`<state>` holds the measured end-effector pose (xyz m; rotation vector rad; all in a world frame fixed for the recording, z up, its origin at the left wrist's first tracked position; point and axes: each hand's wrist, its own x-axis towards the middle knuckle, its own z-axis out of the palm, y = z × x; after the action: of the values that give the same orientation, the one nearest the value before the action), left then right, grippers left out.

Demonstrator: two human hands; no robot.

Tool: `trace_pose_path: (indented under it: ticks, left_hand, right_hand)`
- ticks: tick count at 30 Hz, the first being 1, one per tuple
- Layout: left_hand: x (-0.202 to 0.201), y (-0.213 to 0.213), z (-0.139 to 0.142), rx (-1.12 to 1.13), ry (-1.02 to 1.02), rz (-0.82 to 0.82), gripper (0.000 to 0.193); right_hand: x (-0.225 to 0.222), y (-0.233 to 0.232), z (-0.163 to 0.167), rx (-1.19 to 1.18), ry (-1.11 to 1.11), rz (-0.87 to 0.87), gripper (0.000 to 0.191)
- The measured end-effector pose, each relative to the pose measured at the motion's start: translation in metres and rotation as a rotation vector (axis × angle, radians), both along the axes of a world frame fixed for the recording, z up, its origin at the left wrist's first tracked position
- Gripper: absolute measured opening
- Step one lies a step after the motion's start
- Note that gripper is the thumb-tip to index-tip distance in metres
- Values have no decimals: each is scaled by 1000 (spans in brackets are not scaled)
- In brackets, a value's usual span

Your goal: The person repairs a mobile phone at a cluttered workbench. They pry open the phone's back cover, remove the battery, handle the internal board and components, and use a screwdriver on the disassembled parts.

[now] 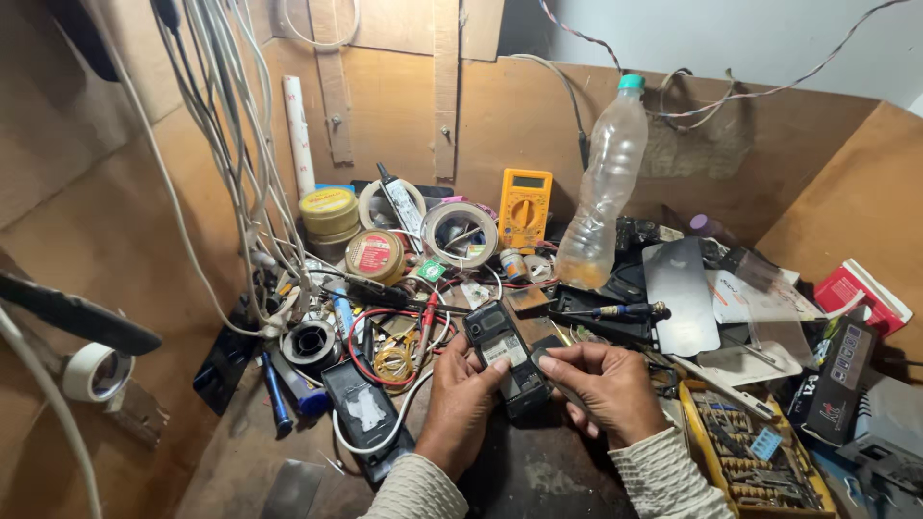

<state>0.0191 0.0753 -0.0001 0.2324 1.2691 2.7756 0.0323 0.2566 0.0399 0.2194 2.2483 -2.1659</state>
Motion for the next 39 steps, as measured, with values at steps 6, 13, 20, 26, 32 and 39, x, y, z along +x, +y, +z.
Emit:
trace_pose_path:
  ticks: [6,13,20,26,32,39]
  left_hand:
    - [0,0,1,51,124,-3,51]
    - [10,-2,14,-10,63,-4,78]
    - [13,-3,20,13,70,-31,74]
    - [15,-3,22,4,63,-41,73]
    - [14,-2,22,-6,93,-24,74]
    - [13,-1,19,0,100,-36,73]
  right_hand:
    - [8,-10,6,85,99,-90,28]
    - [5,-21,19,424,286,-163,29]
    - [6,-40,28,516,391,-220,23]
    - [8,-45,34,540,393,-254,23]
    - [6,-49,36,597,492,-259,23]
    - [8,-55,32,715,679,-308,20]
